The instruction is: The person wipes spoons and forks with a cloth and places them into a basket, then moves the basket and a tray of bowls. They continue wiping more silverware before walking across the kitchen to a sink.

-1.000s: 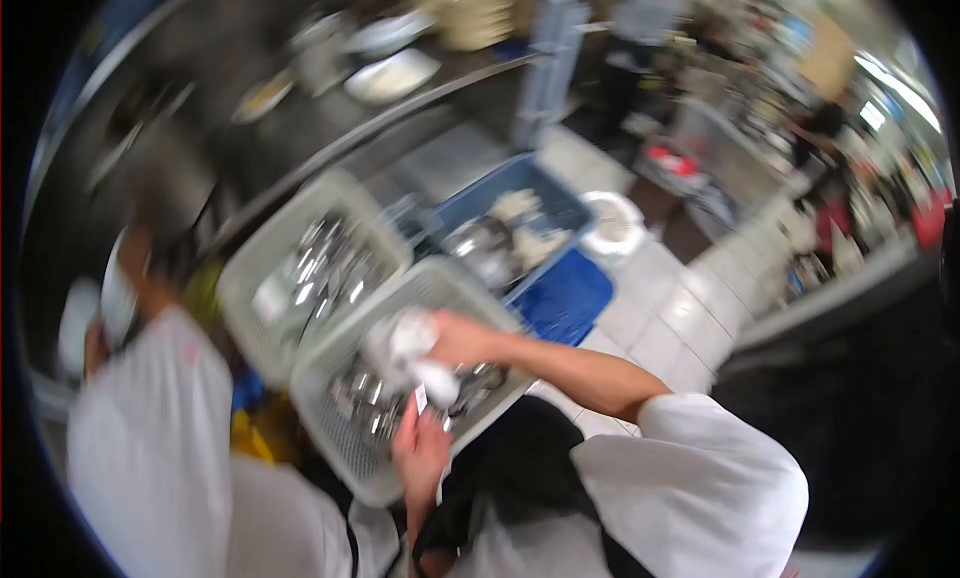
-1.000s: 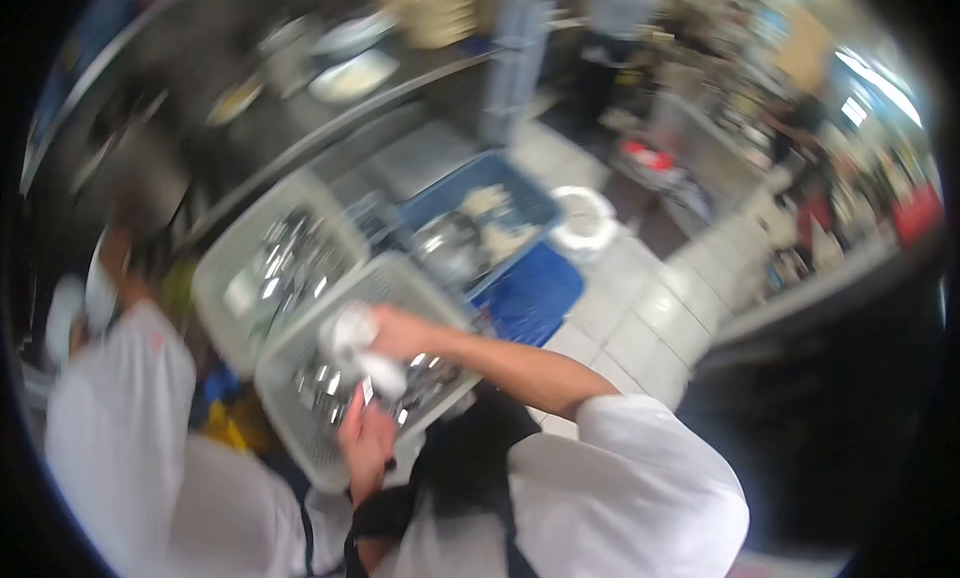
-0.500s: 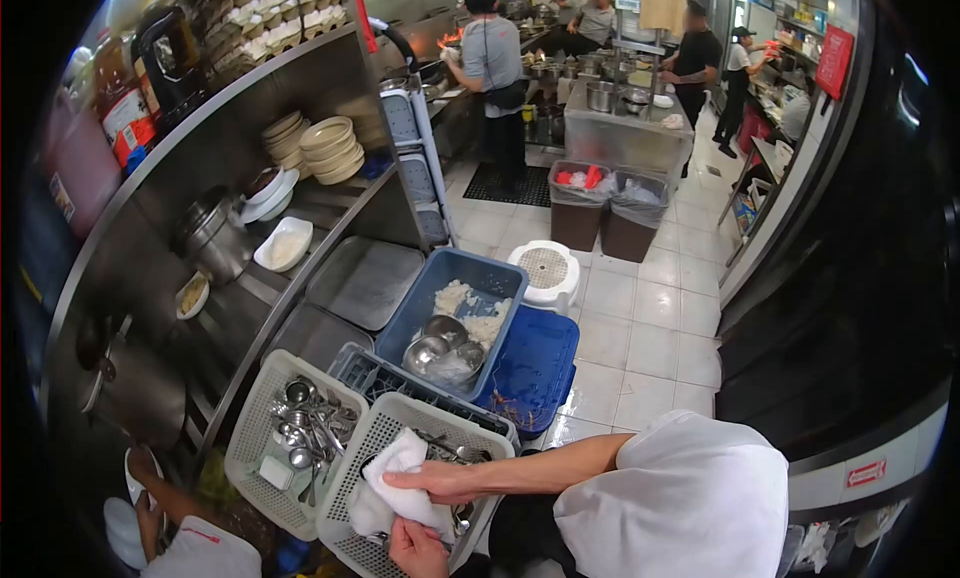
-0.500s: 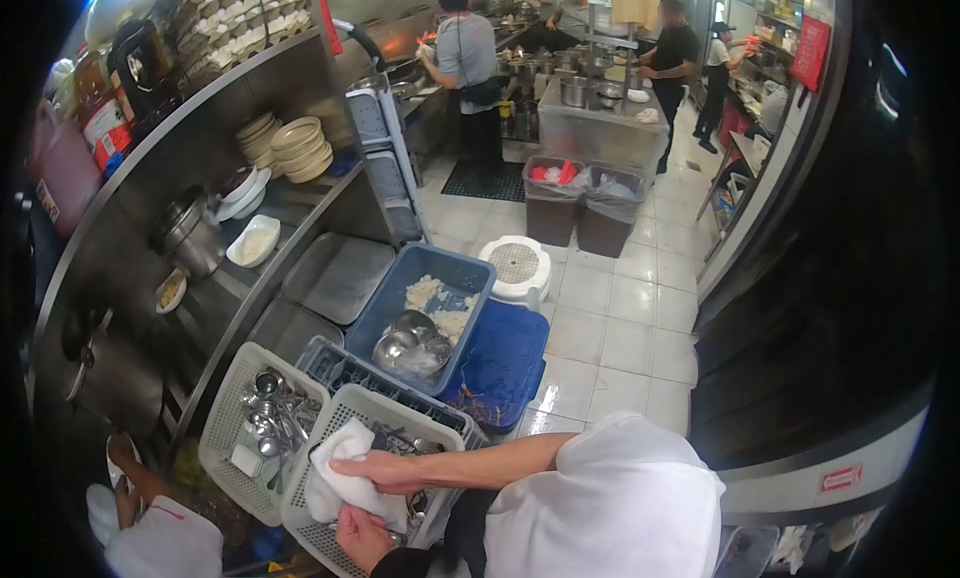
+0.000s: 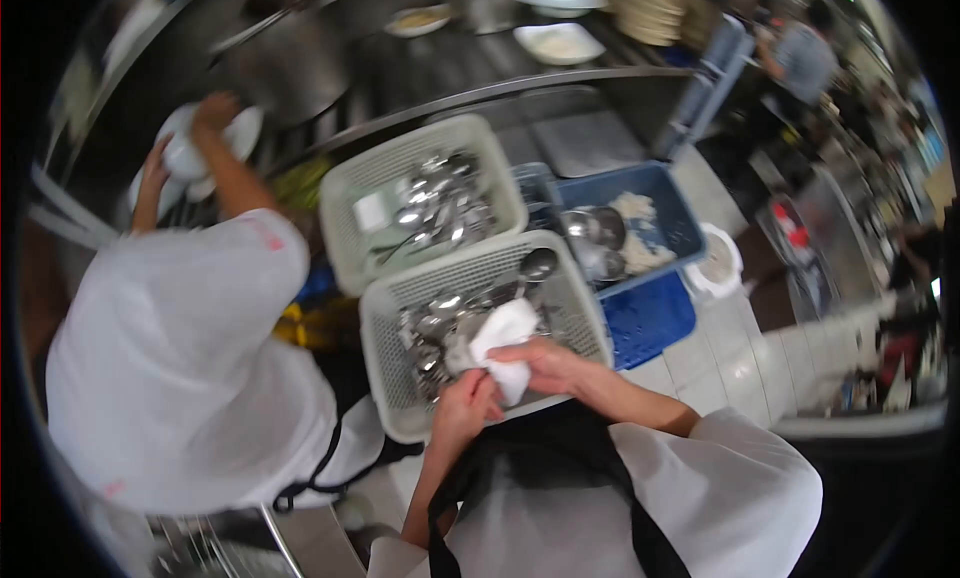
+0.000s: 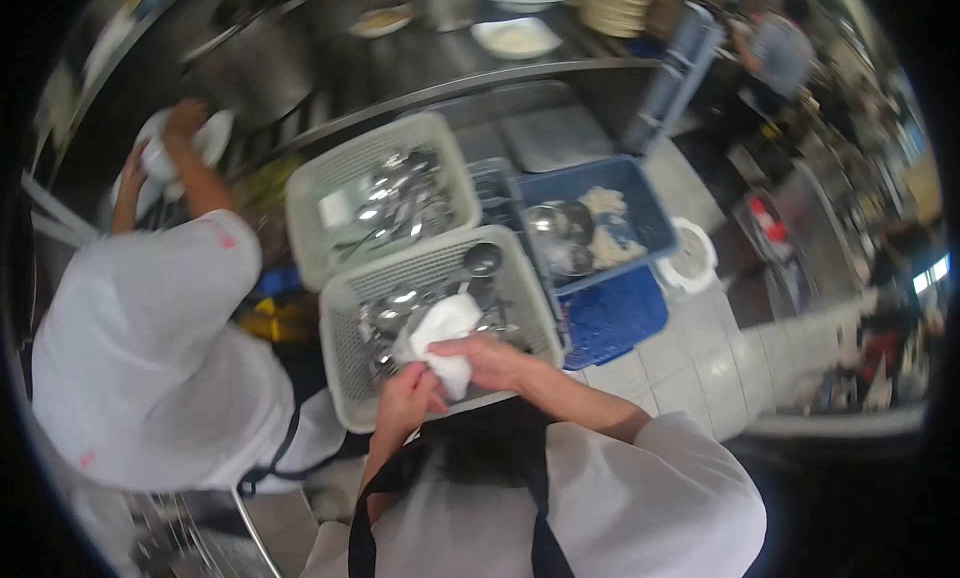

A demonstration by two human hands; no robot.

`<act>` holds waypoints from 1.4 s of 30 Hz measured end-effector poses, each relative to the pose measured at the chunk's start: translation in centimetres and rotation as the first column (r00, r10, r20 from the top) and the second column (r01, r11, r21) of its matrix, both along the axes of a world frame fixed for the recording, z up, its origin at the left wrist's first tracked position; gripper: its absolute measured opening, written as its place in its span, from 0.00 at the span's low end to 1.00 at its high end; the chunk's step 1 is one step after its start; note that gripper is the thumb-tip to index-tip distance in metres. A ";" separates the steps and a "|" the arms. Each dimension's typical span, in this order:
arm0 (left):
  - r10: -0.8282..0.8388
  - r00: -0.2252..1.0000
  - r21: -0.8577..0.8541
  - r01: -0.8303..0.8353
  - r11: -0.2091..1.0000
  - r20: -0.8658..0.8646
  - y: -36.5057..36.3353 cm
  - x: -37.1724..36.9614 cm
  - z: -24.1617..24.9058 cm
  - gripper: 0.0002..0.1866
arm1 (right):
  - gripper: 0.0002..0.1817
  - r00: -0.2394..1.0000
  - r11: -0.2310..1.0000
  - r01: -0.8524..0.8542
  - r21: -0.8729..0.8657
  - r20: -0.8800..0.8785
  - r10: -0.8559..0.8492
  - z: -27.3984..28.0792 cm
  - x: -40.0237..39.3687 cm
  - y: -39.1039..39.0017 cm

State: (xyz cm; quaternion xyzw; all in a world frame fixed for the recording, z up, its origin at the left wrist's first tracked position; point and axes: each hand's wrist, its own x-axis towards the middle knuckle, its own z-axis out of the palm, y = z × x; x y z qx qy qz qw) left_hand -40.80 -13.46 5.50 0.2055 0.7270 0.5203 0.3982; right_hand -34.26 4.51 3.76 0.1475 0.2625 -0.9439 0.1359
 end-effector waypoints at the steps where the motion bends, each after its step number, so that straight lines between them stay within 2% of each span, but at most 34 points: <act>1: 0.018 1.000 0.025 -0.018 1.000 -0.002 -0.9 0.3 0.1 0.13 | 0.18 0.996 0.990 -0.034 0.135 0.081 0.023 -0.1 -0.7 0.2; 2: 0.017 1.000 0.047 -0.017 0.999 -0.005 -1.7 0.8 0.1 0.14 | 0.19 0.988 0.962 -0.059 0.266 0.156 0.017 -0.1 -1.5 0.4; 4: 0.115 0.993 0.046 -0.116 0.992 0.020 -3.1 1.4 -0.4 0.17 | 0.20 0.997 0.955 0.015 0.298 0.070 -0.038 0.2 -4.7 1.1; 6: 0.224 0.957 0.097 -0.209 0.973 -0.182 -4.3 1.4 -1.9 0.19 | 0.19 0.993 0.962 -0.025 0.272 0.120 -0.008 -0.5 -9.7 3.9; 7: 0.222 0.952 0.057 -0.215 0.975 -0.210 -4.4 1.0 -2.0 0.20 | 0.16 0.988 0.968 0.035 0.247 0.140 -0.071 -0.3 -12.2 5.3; 8: 0.253 0.953 0.047 -0.249 0.967 -0.166 -4.3 0.8 -2.5 0.21 | 0.14 0.977 0.904 0.194 0.381 0.012 -0.215 -1.6 -14.7 6.6; 9: 0.281 0.945 0.074 -0.272 0.960 -0.169 -4.0 1.0 -2.8 0.22 | 0.14 0.941 0.871 0.312 0.378 0.000 -0.337 -1.6 -16.1 7.6; 10: 0.283 0.947 0.085 -0.272 0.958 -0.152 -3.7 0.8 -2.1 0.21 | 0.16 0.877 0.755 0.441 0.485 -0.053 -0.478 -2.1 -17.1 8.4; 11: 0.279 0.947 0.091 -0.267 0.959 -0.161 -3.6 0.6 -1.5 0.21 | 0.16 0.877 0.735 0.450 0.507 -0.094 -0.471 -3.5 -17.5 9.8; 13: 0.272 0.947 0.110 -0.256 0.960 -0.170 -3.8 0.2 -1.3 0.20 | 0.18 0.932 0.834 0.343 0.432 -0.044 -0.360 -2.2 -14.0 10.4; 15: 0.345 0.911 0.080 -0.336 0.939 -0.226 -4.0 -0.3 -2.1 0.19 | 0.21 0.978 0.904 0.193 0.381 0.003 -0.210 -0.8 -9.4 11.6; 16: 0.345 0.911 0.085 -0.335 0.939 -0.226 -3.8 -0.6 -2.2 0.19 | 0.21 0.969 0.898 0.221 0.381 0.020 -0.247 0.5 -6.9 12.2; 18: 0.323 0.860 0.005 -0.350 0.937 -0.395 -3.4 -1.1 -2.4 0.18 | 0.21 0.955 0.873 0.284 0.396 -0.033 -0.296 5.2 -1.1 14.6; 19: 0.330 0.845 0.023 -0.354 0.935 -0.419 -3.1 -1.6 -3.6 0.17 | 0.21 0.914 0.847 0.406 0.344 -0.135 -0.383 7.1 1.8 16.2; 20: 0.317 0.850 0.023 -0.340 0.940 -0.420 -2.6 -2.2 -3.7 0.17 | 0.25 0.844 0.775 0.534 0.338 -0.162 -0.511 8.2 4.7 18.3; 22: 0.166 0.784 -0.079 -0.264 0.961 -0.598 -0.6 -4.1 -3.7 0.15 | 0.31 0.618 0.583 0.773 0.250 -0.505 -0.602 11.4 9.6 19.7; 24: 0.100 0.763 -0.099 -0.211 0.972 -0.638 1.3 -5.8 -3.6 0.14 | 0.36 0.514 0.669 0.739 0.084 -0.712 -0.478 8.4 13.6 23.0; 25: 0.031 0.783 -0.147 -0.155 0.977 -0.621 2.3 -6.6 -3.7 0.15 | 0.35 0.510 0.639 0.765 0.082 -0.683 -0.523 7.5 14.2 22.4; 26: -0.041 0.797 -0.193 -0.095 0.977 -0.602 3.3 -7.3 -3.7 0.15 | 0.35 0.540 0.679 0.734 -0.003 -0.604 -0.586 4.7 15.2 22.2; 28: -0.087 0.803 -0.207 -0.046 0.977 -0.590 5.5 -8.0 -3.3 0.15 | 0.35 0.617 0.590 0.786 0.185 -0.298 -0.729 1.1 16.2 19.4; 29: -0.099 0.809 -0.198 -0.021 0.980 -0.579 6.4 -8.3 -3.7 0.15 | 0.36 0.618 0.610 0.786 0.101 -0.186 -0.764 -0.5 16.5 17.7; 30: -0.109 0.815 -0.186 0.001 0.983 -0.570 7.4 -8.7 -4.2 0.15 | 0.35 0.645 0.650 0.759 0.021 -0.149 -0.749 -1.8 16.9 16.2; 32: -0.142 0.808 -0.225 0.012 0.974 -0.572 9.5 -10.0 -5.9 0.17 | 0.35 0.628 0.628 0.772 -0.093 -0.039 -0.778 -3.5 17.3 13.0; 34: -0.126 0.785 -0.260 -0.046 0.965 -0.607 11.8 -11.0 -8.7 0.17 | 0.34 0.619 0.613 0.783 -0.108 0.034 -0.784 -5.5 17.8 10.9; 35: -0.115 0.823 -0.311 -0.078 0.947 -0.556 13.0 -11.4 -9.7 0.22 | 0.33 0.647 0.638 0.761 -0.119 0.067 -0.760 -6.9 18.3 10.7; 36: -0.132 0.818 -0.316 -0.063 0.947 -0.559 13.8 -11.7 -10.7 0.22 | 0.33 0.675 0.662 0.737 -0.134 0.100 -0.731 -7.5 18.6 10.4; 37: -0.197 0.808 -0.407 -0.057 0.912 -0.555 14.6 -12.2 -11.6 0.23 | 0.32 0.664 0.652 0.748 -0.125 0.116 -0.739 -7.9 18.9 10.4; 38: -0.255 0.796 -0.490 -0.059 0.870 -0.549 15.2 -12.7 -12.3 0.24 | 0.32 0.657 0.644 0.753 -0.133 0.111 -0.746 -7.2 18.9 10.6; 39: -0.225 0.830 -0.474 -0.053 0.879 -0.511 15.6 -12.7 -12.2 0.26 | 0.31 0.659 0.648 0.752 -0.123 0.101 -0.745 -6.0 19.2 10.8; 42: -0.244 0.806 -0.535 -0.104 0.838 -0.540 16.8 -11.5 -11.4 0.26 | 0.31 0.608 0.602 0.792 -0.101 0.038 -0.793 -4.3 19.6 11.8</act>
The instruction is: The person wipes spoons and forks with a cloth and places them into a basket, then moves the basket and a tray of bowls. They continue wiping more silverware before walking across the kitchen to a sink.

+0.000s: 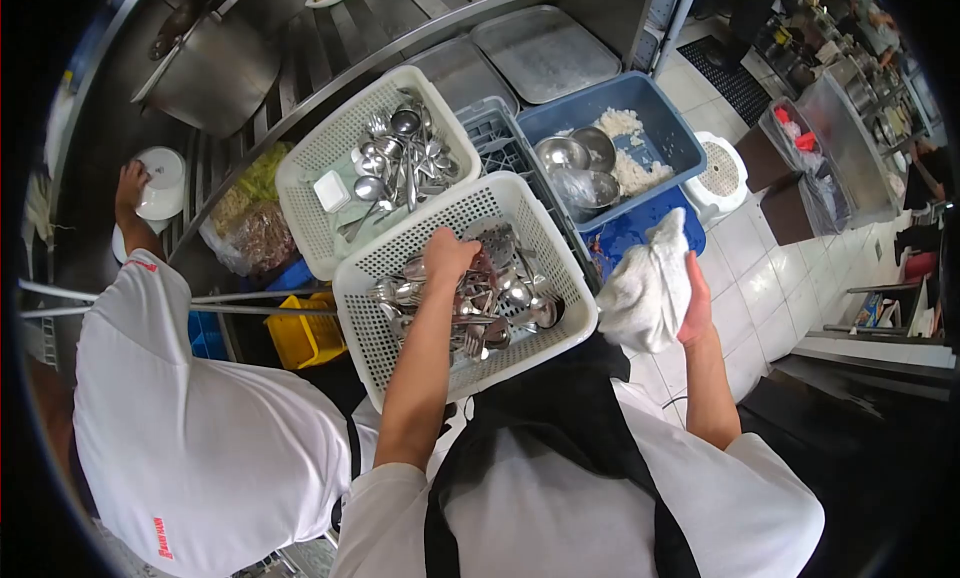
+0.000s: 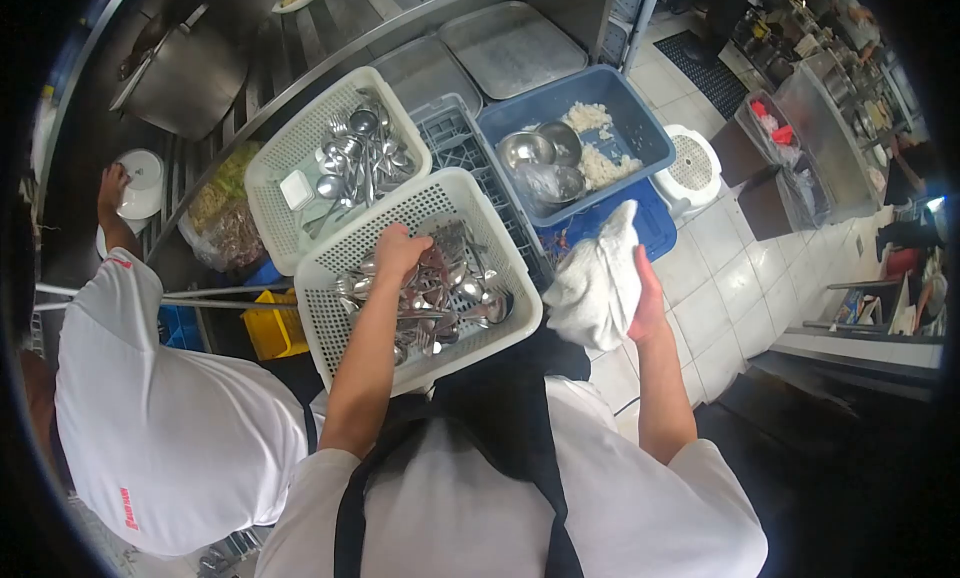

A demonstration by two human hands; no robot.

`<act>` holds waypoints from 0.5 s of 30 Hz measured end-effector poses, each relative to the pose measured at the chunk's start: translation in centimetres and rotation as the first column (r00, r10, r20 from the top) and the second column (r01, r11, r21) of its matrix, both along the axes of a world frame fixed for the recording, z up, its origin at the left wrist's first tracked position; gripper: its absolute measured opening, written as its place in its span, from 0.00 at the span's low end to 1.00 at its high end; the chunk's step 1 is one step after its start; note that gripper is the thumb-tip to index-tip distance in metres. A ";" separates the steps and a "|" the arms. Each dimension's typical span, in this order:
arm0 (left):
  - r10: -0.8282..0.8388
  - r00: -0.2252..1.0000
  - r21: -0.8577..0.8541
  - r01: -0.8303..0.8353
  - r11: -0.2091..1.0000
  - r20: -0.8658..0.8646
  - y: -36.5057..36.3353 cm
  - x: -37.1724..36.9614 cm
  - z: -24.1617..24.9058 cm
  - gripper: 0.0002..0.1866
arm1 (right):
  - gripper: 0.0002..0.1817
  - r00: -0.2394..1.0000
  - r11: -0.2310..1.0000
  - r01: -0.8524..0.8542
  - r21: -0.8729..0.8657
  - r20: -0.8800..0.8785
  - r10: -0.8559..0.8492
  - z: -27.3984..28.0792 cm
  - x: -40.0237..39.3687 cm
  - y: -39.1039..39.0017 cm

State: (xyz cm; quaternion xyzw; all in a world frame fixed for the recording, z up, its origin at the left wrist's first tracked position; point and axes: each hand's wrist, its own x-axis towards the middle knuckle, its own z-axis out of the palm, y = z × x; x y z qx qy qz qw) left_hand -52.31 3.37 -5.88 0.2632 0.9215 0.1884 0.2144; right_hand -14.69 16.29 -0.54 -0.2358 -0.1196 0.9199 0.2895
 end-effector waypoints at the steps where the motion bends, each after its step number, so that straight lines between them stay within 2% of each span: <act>1: -0.026 0.999 -0.033 0.027 0.999 0.046 0.3 -0.4 -0.6 0.26 | 0.30 1.000 0.999 0.018 0.032 -0.013 -0.018 0.5 -0.1 0.3; 4: -0.082 0.987 -0.014 0.085 0.996 0.138 0.5 -1.6 -3.1 0.26 | 0.30 0.998 0.995 0.054 0.086 -0.013 -0.053 2.2 -0.6 0.5; 6: -0.074 0.990 0.050 0.068 0.996 0.122 0.2 -1.4 -2.0 0.22 | 0.30 0.999 0.992 0.043 0.119 -0.006 -0.043 3.0 -1.7 0.8; 8: 0.055 0.908 0.245 -0.170 0.955 0.415 -0.6 -1.3 -1.6 0.17 | 0.31 1.000 0.986 0.017 0.166 -0.022 -0.014 3.4 -2.6 1.3; 9: 0.147 0.824 0.225 -0.314 0.922 0.547 -1.1 -1.2 -0.7 0.11 | 0.31 0.999 0.986 -0.030 0.164 -0.025 0.035 3.4 -3.2 1.6; 10: 0.185 0.822 0.230 -0.354 0.907 0.538 -2.3 -1.4 0.7 0.11 | 0.31 0.993 0.982 -0.108 0.158 -0.035 0.115 3.5 -4.0 2.3; 12: 0.231 0.894 0.485 -0.408 0.774 0.384 -5.1 0.4 5.1 0.08 | 0.32 0.973 0.965 -0.216 0.150 -0.051 0.226 3.6 -5.2 3.8; 14: 0.311 0.923 0.618 -0.384 0.687 0.228 -10.2 0.9 6.7 0.07 | 0.32 0.938 0.913 -0.339 0.226 0.004 0.347 3.6 -6.3 5.7; 15: 0.406 0.890 0.646 -0.437 0.626 0.209 -13.0 1.9 7.8 0.07 | 0.32 0.926 0.901 -0.369 0.229 0.002 0.378 3.4 -6.6 6.4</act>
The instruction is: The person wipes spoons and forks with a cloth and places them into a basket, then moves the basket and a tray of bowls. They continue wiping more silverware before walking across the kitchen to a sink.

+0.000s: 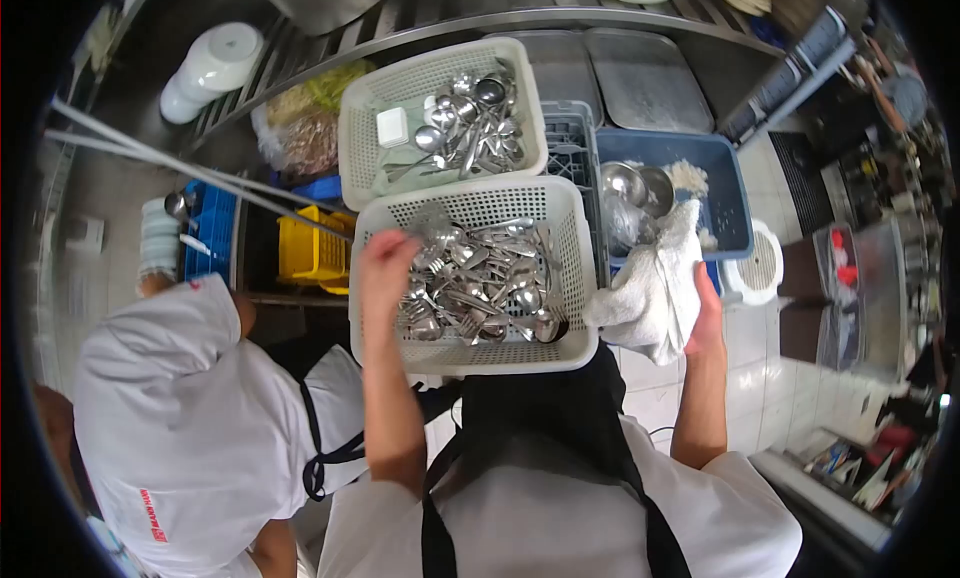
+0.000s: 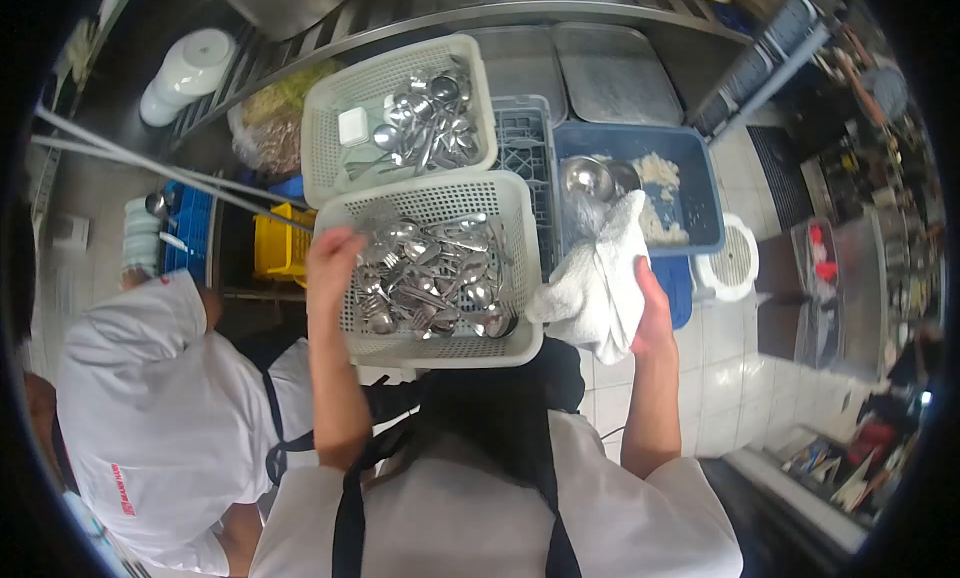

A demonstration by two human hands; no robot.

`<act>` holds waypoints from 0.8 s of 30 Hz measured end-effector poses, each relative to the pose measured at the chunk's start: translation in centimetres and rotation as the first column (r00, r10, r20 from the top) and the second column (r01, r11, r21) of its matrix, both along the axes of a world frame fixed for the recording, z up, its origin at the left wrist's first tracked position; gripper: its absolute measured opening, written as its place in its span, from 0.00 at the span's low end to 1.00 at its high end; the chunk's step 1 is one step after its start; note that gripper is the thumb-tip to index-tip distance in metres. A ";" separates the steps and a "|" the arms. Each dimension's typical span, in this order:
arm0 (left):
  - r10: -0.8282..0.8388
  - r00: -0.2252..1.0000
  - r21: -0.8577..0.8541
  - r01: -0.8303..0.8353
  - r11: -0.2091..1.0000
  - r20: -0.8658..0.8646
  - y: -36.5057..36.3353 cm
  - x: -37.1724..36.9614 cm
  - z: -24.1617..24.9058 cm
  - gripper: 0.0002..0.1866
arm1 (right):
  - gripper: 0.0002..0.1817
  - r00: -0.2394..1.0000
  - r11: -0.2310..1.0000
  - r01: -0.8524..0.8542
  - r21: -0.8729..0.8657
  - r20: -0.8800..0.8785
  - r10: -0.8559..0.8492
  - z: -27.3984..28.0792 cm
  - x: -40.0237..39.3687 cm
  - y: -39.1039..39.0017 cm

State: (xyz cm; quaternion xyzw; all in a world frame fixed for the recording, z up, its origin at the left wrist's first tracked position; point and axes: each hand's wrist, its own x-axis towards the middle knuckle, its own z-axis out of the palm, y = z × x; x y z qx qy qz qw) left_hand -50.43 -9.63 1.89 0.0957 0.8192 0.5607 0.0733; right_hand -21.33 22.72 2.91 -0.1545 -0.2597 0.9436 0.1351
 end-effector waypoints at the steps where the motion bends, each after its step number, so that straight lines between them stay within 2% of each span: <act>1: 0.114 0.993 0.029 -0.114 0.993 -0.023 -2.1 1.2 1.1 0.06 | 0.32 1.000 1.000 -0.006 -0.013 0.010 0.006 -0.1 -0.4 1.0; 3: 0.225 0.963 -0.028 -0.231 0.972 -0.146 -5.3 4.1 3.1 0.06 | 0.32 0.998 0.998 -0.050 -0.038 0.039 0.051 -0.4 -1.1 2.1; 4: 0.297 0.941 0.046 -0.294 0.955 -0.161 -6.1 6.2 3.9 0.05 | 0.30 0.974 0.997 0.053 -0.054 0.221 -0.040 -1.1 -1.6 2.5; 5: 0.390 0.901 0.115 -0.374 0.920 -0.188 -6.6 8.6 4.7 0.05 | 0.29 0.981 1.000 0.028 -0.011 0.194 -0.026 -0.7 -2.5 2.6; 6: 0.473 0.852 0.109 -0.460 0.881 -0.225 -7.4 10.9 4.8 0.05 | 0.30 0.990 0.999 -0.048 -0.018 0.130 0.050 -1.4 -3.1 3.4; 7: 0.577 0.806 0.258 -0.534 0.805 -0.133 -8.0 13.8 4.8 0.05 | 0.32 0.988 0.986 -0.152 0.062 -0.022 0.154 -1.2 -4.1 3.4; 9: 0.759 0.649 0.353 -0.698 0.623 -0.057 -9.4 20.1 4.6 0.04 | 0.38 0.844 0.858 -0.505 0.088 -0.154 0.513 -3.2 -7.2 4.7; 10: 0.817 0.576 0.380 -0.762 0.524 0.028 -10.4 23.5 3.9 0.03 | 0.39 0.919 0.988 -0.151 0.000 0.368 0.141 3.3 -9.1 -0.7; 11: 0.848 0.521 0.389 -0.805 0.449 0.100 -11.4 27.0 2.9 0.04 | 0.39 0.907 0.920 -0.385 0.069 0.215 0.363 -0.7 -10.1 1.3; 12: 0.867 0.475 0.346 -0.847 0.404 0.149 -12.7 30.3 1.0 0.03 | 0.38 0.513 0.575 -0.808 0.129 -0.326 0.794 -0.6 -12.0 0.2; 13: 0.889 0.430 0.164 -0.899 0.406 0.157 -13.7 33.8 -0.7 0.04 | 0.38 0.498 0.535 -0.838 0.108 -0.250 0.831 -3.1 -14.1 1.3; 14: 0.928 0.324 -0.019 -0.943 0.333 0.186 -13.9 37.0 -1.9 0.08 | 0.40 0.481 0.516 -0.832 0.203 -0.197 0.854 -3.7 -15.3 0.1; 15: 0.951 0.224 -0.086 -0.965 0.246 0.214 -14.3 40.2 -4.7 0.09 | 0.40 0.460 0.493 -0.828 0.267 -0.179 0.869 -3.3 -16.1 -1.9; 17: 0.940 0.023 -0.173 -0.981 0.086 0.339 -14.9 46.0 -10.1 0.10 | 0.41 0.435 0.447 -0.827 0.339 -0.116 0.893 -1.5 -16.7 -6.2; 18: 0.910 -0.121 -0.203 -0.978 -0.041 0.396 -14.2 48.6 -10.7 0.10 | 0.41 0.428 0.432 -0.836 0.338 -0.090 0.899 0.1 -15.9 -8.4; 19: 0.870 -0.215 -0.136 -0.976 -0.172 0.443 -14.0 51.1 -13.8 0.08 | 0.41 0.429 0.420 -0.842 0.337 -0.052 0.902 1.2 -15.1 -11.0; 20: 0.789 -0.349 -0.076 -0.929 -0.363 0.505 -14.1 53.2 -17.6 0.07 | 0.40 0.435 0.413 -0.847 0.335 -0.009 0.900 1.8 -14.4 -13.6; 21: 0.677 -0.470 -0.139 -0.864 -0.484 0.567 -14.1 55.4 -19.5 0.05 | 0.40 0.419 0.390 -0.859 0.331 0.020 0.908 1.8 -13.8 -15.6; 22: 0.535 -0.577 -0.108 -0.735 -0.669 0.617 -14.2 57.8 -22.6 0.05 | 0.39 0.403 0.367 -0.871 0.326 0.050 0.914 1.8 -13.3 -17.5; 23: 0.390 -0.672 -0.126 -0.583 -0.802 0.629 -14.6 60.1 -25.0 0.06 | 0.38 0.386 0.343 -0.883 0.320 0.079 0.919 1.8 -12.7 -19.5; 24: 0.315 -0.671 -0.155 -0.542 -0.826 0.672 -15.2 62.9 -26.3 0.05 | 0.39 0.291 0.233 -0.917 0.323 0.143 0.946 2.5 -11.0 -22.4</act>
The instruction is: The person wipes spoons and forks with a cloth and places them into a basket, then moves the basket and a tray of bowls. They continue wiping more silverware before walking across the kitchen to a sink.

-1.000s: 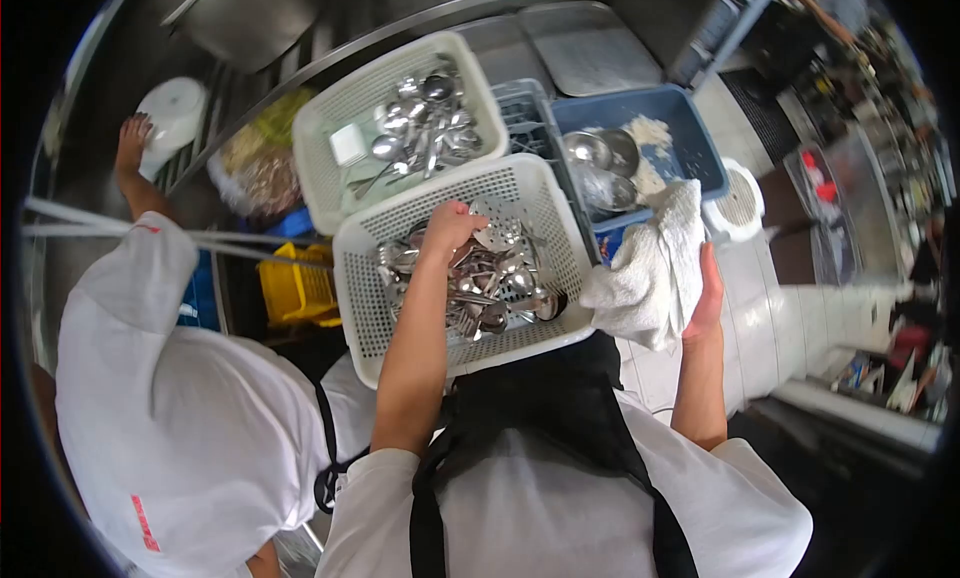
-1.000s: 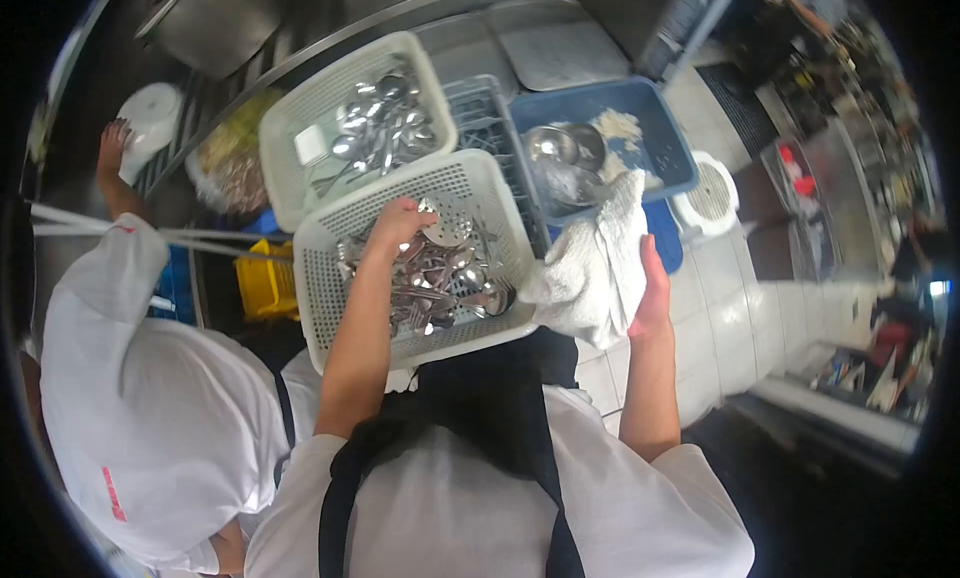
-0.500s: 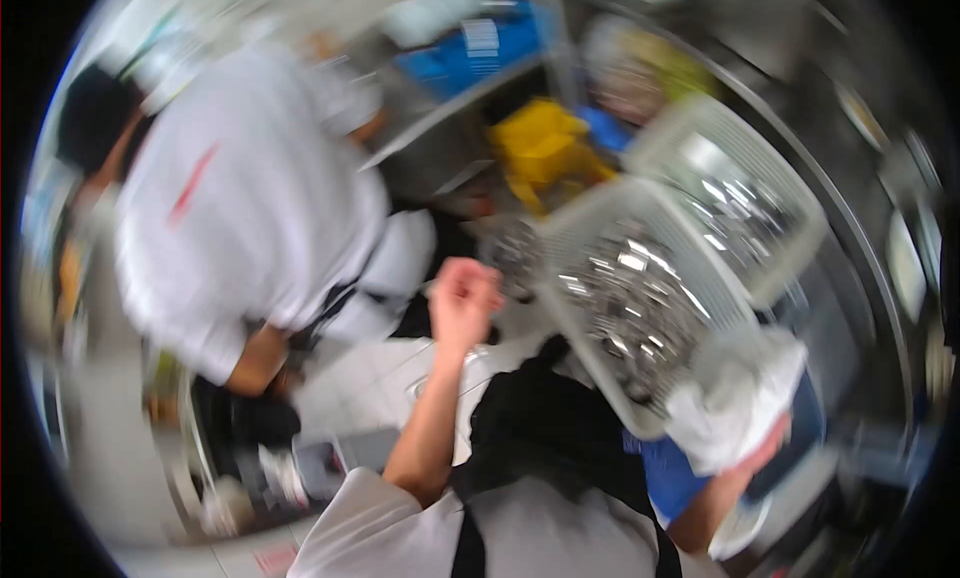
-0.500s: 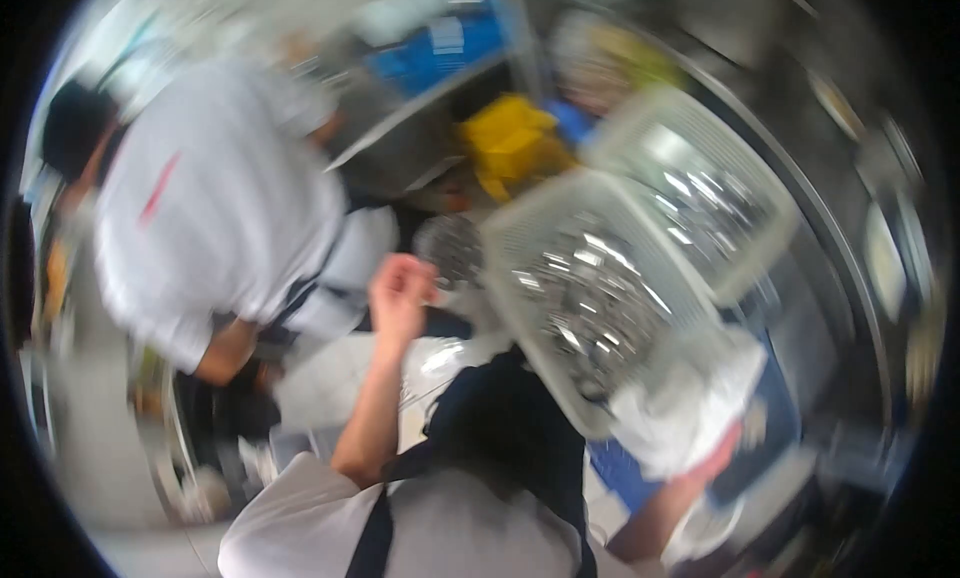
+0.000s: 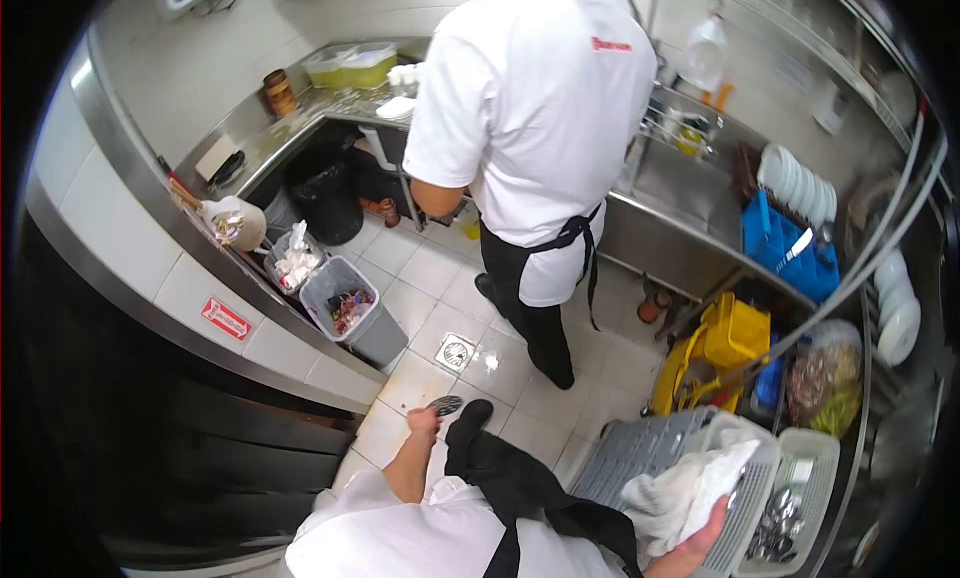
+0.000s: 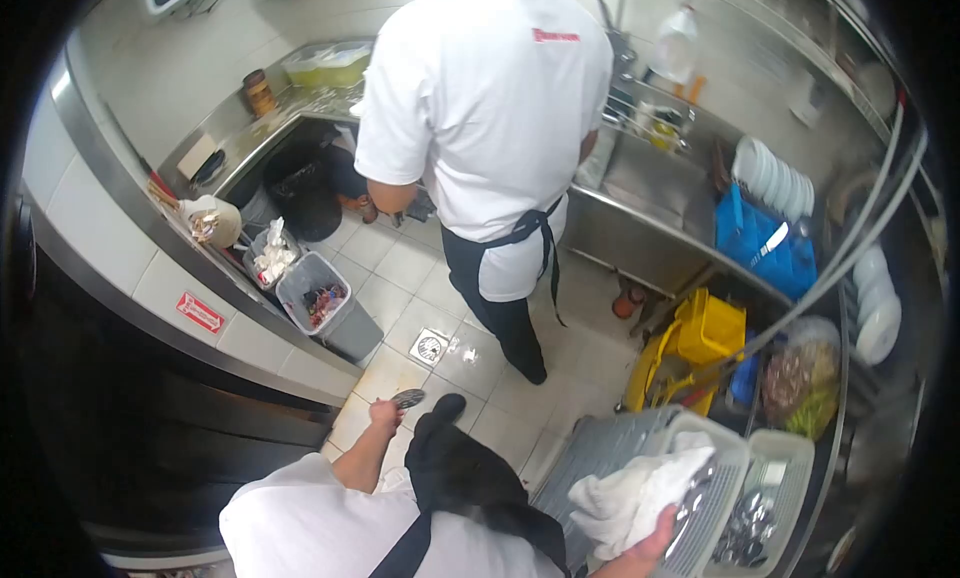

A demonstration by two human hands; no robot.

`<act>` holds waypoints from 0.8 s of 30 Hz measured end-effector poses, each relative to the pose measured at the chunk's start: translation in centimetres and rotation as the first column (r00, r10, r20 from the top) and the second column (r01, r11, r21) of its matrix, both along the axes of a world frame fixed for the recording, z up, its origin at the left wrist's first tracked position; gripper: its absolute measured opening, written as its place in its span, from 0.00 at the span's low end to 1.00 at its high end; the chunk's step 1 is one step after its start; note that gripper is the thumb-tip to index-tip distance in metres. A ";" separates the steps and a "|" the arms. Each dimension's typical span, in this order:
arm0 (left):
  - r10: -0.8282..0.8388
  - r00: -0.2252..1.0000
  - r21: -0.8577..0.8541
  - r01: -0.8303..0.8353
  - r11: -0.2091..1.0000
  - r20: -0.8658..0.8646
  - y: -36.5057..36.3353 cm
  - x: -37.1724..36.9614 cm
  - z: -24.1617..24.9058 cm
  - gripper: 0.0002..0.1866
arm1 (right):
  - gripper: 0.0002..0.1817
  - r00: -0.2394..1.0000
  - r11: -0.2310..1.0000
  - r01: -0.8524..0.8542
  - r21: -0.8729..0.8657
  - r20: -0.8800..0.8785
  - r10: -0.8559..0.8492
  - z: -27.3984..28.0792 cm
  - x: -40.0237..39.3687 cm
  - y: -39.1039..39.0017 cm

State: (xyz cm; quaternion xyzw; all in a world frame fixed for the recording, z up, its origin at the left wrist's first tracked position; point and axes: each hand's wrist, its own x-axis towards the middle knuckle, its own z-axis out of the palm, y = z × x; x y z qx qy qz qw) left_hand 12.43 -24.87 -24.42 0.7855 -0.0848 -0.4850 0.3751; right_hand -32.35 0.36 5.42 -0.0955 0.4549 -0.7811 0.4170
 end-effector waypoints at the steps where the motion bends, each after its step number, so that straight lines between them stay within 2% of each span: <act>1: 0.079 0.994 0.054 -0.075 0.996 -0.081 -1.1 3.1 -1.5 0.04 | 0.40 0.995 0.993 -0.097 0.061 0.016 0.097 0.5 2.2 -3.1; 2: 0.171 0.983 0.052 -0.168 0.984 -0.065 -2.5 5.7 -3.5 0.04 | 0.36 0.971 0.972 -0.231 0.034 0.066 0.229 1.7 4.2 -6.7; 3: 0.273 0.958 0.061 -0.279 0.958 0.086 -3.9 7.0 -3.5 0.04 | 0.33 0.967 0.960 -0.241 0.142 0.119 0.225 1.0 5.6 -9.7; 4: 0.040 0.955 0.046 -0.056 0.997 0.295 -5.5 10.5 -8.4 0.07 | 0.32 0.951 0.935 -0.291 0.202 0.171 0.259 -0.6 6.8 -13.0; 5: -0.156 0.840 0.087 0.130 0.988 0.519 -7.4 13.3 -10.4 0.10 | 0.31 0.933 0.901 -0.337 0.272 0.227 0.281 -1.8 8.0 -15.0; 6: -0.277 0.799 0.195 0.202 0.960 0.534 -10.3 15.0 -9.8 0.12 | 0.31 0.934 0.897 -0.338 0.284 0.216 0.284 -2.1 9.5 -16.6; 8: -0.510 0.678 0.400 0.330 0.855 0.530 -16.4 17.8 -6.5 0.17 | 0.32 0.902 0.798 -0.430 0.422 0.176 0.393 -2.9 13.4 -20.2; 9: -0.451 0.678 0.346 0.295 0.890 0.580 -20.2 19.3 -4.4 0.19 | 0.32 0.901 0.795 -0.434 0.424 0.175 0.398 -2.8 15.1 -21.4; 10: -0.390 0.675 0.289 0.263 0.921 0.627 -24.0 20.8 -2.2 0.22 | 0.31 0.889 0.730 -0.421 0.539 0.085 0.450 -2.2 16.5 -22.2; 11: -0.366 0.689 0.300 0.221 0.928 0.625 -27.8 22.7 0.8 0.28 | 0.30 0.861 0.653 -0.392 0.648 0.009 0.508 -1.7 18.0 -23.1; 12: -0.282 0.653 0.202 0.197 0.959 0.703 -30.9 24.0 3.9 0.33 | 0.30 0.841 0.593 -0.370 0.715 -0.014 0.541 -1.3 19.1 -23.8; 14: -0.204 0.649 0.061 0.236 0.970 0.733 -37.1 28.3 7.0 0.30 | 0.30 0.828 0.523 -0.372 0.767 0.019 0.560 -1.2 21.0 -25.8; 15: -0.171 0.635 -0.089 0.356 0.930 0.753 -37.7 29.6 8.8 0.26 | 0.30 0.827 0.503 -0.376 0.779 0.036 0.562 -1.2 21.8 -26.6; 17: -0.211 0.797 -0.242 0.405 0.882 0.566 -38.0 31.6 9.2 0.21 | 0.30 0.818 0.464 -0.380 0.800 0.056 0.573 -1.2 22.9 -28.7; 18: -0.110 0.931 -0.360 0.241 0.901 0.349 -37.1 31.5 9.0 0.19 | 0.30 0.811 0.448 -0.385 0.807 0.065 0.581 -1.2 23.3 -29.9; 19: -0.008 0.994 -0.443 0.056 0.895 0.110 -36.1 31.3 8.7 0.18 | 0.30 0.808 0.433 -0.385 0.815 0.071 0.584 -1.3 23.6 -31.1; 20: 0.126 0.992 -0.525 -0.120 0.842 -0.024 -35.3 31.2 8.9 0.19 | 0.31 0.802 0.414 -0.389 0.823 0.082 0.591 -1.4 23.9 -32.1; 21: 0.305 0.912 -0.562 -0.410 0.718 -0.276 -34.7 31.0 9.3 0.20 | 0.31 0.795 0.399 -0.390 0.830 0.085 0.600 -1.6 24.2 -33.0; 22: 0.430 0.741 -0.519 -0.669 0.532 -0.516 -33.7 31.4 9.3 0.22 | 0.31 0.785 0.384 -0.398 0.833 0.093 0.612 -1.8 24.8 -34.1; 24: 0.634 0.582 -0.350 -0.813 0.466 -0.508 -31.7 31.6 6.7 0.23 | 0.31 0.761 0.359 -0.406 0.840 0.094 0.642 -1.8 25.5 -35.8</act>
